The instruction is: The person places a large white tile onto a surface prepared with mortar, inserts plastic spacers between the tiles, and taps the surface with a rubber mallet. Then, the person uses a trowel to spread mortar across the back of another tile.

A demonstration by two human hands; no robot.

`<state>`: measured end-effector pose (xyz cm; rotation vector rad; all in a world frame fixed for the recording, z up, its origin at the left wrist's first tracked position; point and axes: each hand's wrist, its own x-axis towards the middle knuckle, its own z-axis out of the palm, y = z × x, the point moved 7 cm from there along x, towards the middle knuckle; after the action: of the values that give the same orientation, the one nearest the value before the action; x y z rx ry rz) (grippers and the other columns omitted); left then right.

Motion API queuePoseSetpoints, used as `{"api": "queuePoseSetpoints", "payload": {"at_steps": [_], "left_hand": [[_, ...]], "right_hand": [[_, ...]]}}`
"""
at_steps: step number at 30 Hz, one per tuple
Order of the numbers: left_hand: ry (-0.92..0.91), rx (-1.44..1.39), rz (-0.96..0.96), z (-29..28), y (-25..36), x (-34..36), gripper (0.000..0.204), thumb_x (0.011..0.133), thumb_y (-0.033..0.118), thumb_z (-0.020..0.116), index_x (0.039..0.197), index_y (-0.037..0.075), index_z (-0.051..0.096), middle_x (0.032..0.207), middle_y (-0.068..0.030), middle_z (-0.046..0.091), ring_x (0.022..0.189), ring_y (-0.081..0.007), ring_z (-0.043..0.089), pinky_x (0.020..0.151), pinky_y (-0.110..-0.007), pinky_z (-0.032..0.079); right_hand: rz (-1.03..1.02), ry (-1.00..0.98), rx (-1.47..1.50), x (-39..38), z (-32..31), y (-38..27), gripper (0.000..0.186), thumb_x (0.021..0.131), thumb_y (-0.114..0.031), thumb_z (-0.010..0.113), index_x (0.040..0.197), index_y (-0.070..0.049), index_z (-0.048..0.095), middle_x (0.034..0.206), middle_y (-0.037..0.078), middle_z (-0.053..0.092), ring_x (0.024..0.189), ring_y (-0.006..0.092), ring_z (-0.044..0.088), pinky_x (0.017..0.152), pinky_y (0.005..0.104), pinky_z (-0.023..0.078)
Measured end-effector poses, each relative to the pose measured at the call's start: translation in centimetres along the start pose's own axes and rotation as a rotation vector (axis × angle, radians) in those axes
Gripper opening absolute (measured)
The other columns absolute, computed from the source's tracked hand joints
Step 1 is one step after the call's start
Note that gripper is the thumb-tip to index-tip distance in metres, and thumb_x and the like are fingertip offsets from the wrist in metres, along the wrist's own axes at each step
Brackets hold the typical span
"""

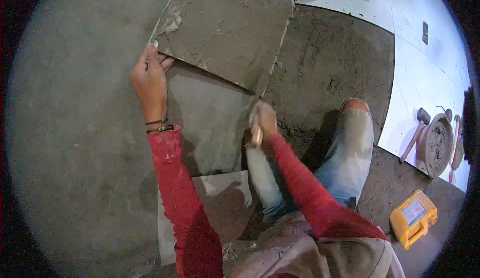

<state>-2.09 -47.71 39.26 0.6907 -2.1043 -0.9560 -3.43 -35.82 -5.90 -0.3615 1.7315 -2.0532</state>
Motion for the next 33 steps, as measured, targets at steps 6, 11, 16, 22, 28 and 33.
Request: {"api": "queuePoseSetpoints", "payload": {"at_steps": [6, 11, 16, 22, 28, 33], "left_hand": [[0.068, 0.122, -0.005, -2.3, -0.1, -0.5, 0.051, 0.097, 0.038, 0.05, 0.104, -0.01, 0.062, 0.079, -0.0102, 0.063, 0.072, -0.0148, 0.065, 0.066, -0.028, 0.053], [0.025, 0.117, 0.029, -1.6, -0.2, 0.1, 0.051, 0.097, 0.039, 0.049, 0.096, -0.01, 0.061, 0.076, -0.0094, 0.064, 0.07, -0.0142, 0.065, 0.066, -0.027, 0.052], [0.026, 0.079, 0.037, -1.1, 0.0, -0.1, 0.048, 0.098, 0.037, 0.049, 0.09, -0.009, 0.062, 0.075, -0.0083, 0.063, 0.071, -0.0138, 0.064, 0.064, -0.027, 0.051], [-0.058, 0.096, 0.024, -2.9, -1.2, 0.1, 0.042, 0.098, 0.032, 0.048, 0.111, -0.006, 0.061, 0.09, -0.0117, 0.067, 0.081, -0.0182, 0.067, 0.071, -0.029, 0.054], [-0.037, 0.036, 0.05, -0.8, 0.2, 0.2, 0.038, 0.098, 0.029, 0.049, 0.103, -0.005, 0.065, 0.079, -0.0065, 0.064, 0.079, -0.015, 0.066, 0.064, -0.028, 0.052], [-0.079, -0.01, 0.039, -1.5, -0.1, 0.3, 0.048, 0.096, 0.038, 0.051, 0.104, -0.008, 0.064, 0.084, -0.0113, 0.066, 0.075, -0.0176, 0.065, 0.072, -0.03, 0.052]], "right_hand": [[0.68, 0.0, 0.729, 3.7, 3.2, -4.1, 0.027, 0.093, -0.036, 0.048, 0.083, -0.011, 0.048, 0.058, 0.003, 0.045, 0.038, 0.0167, 0.042, 0.037, 0.0347, 0.042], [0.275, -0.096, 0.567, 6.6, 3.3, -11.7, 0.027, 0.093, -0.035, 0.048, 0.084, -0.01, 0.049, 0.058, 0.003, 0.044, 0.038, 0.0173, 0.042, 0.038, 0.034, 0.042], [-0.341, -0.054, 0.069, 4.6, 6.1, -23.4, 0.022, 0.092, -0.023, 0.048, 0.086, -0.003, 0.05, 0.068, 0.011, 0.052, 0.051, 0.0277, 0.055, 0.05, 0.0424, 0.047], [-0.21, -0.069, 0.023, -5.3, 8.2, -30.0, 0.026, 0.094, -0.022, 0.048, 0.087, 0.003, 0.054, 0.08, 0.026, 0.056, 0.083, 0.0447, 0.056, 0.07, 0.0443, 0.043], [-0.361, -0.007, -0.175, -0.9, 3.9, -30.6, 0.029, 0.093, -0.025, 0.05, 0.096, 0.002, 0.057, 0.089, 0.028, 0.058, 0.085, 0.0475, 0.055, 0.072, 0.0436, 0.045], [-0.408, -0.001, -0.318, -0.1, 4.8, -33.6, 0.03, 0.093, -0.026, 0.051, 0.096, 0.003, 0.056, 0.082, 0.03, 0.058, 0.084, 0.0489, 0.056, 0.071, 0.0462, 0.045]]}}
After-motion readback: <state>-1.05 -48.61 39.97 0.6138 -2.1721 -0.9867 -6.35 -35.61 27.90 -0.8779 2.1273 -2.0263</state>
